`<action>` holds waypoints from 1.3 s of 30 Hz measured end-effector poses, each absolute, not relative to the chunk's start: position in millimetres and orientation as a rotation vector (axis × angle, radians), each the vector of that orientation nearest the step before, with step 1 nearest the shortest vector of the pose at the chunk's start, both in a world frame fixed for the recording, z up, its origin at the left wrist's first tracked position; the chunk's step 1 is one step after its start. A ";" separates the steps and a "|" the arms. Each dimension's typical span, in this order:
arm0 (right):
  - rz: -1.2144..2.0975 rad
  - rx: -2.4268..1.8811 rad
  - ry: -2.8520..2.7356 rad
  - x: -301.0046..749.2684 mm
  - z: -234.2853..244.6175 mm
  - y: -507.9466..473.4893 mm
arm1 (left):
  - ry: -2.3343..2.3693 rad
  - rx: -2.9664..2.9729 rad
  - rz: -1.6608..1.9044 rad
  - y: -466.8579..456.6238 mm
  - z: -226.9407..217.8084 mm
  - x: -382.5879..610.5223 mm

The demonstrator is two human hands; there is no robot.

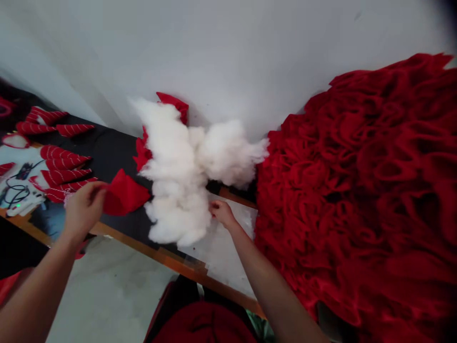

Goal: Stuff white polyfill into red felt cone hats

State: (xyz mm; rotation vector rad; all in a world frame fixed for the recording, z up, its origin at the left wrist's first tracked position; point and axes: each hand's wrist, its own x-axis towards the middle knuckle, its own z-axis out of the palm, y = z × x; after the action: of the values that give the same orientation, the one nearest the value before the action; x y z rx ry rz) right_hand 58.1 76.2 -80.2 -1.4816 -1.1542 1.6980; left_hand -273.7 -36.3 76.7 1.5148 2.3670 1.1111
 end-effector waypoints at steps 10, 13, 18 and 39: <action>1.820 -1.231 -1.167 72.4 -49.1 63.1 | 1.481 1.778 0.695 -66.0 41.0 -61.1; 1.818 -1.176 -1.183 81.1 -38.9 57.7 | 1.477 1.799 0.707 -32.4 -14.9 -48.5; 1.708 -1.224 -1.137 95.1 -42.6 53.9 | 1.501 1.842 0.724 -16.1 -52.1 -51.9; 1.643 -1.058 -0.777 153.9 45.2 18.3 | 1.666 1.854 0.772 -11.5 -6.8 -10.2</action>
State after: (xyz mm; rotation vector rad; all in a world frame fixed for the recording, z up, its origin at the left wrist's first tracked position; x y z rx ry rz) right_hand 153.9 18.3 45.2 -1.0579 -0.7773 1.6431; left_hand -10.2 -11.5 -6.8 1.8545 1.6659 0.7719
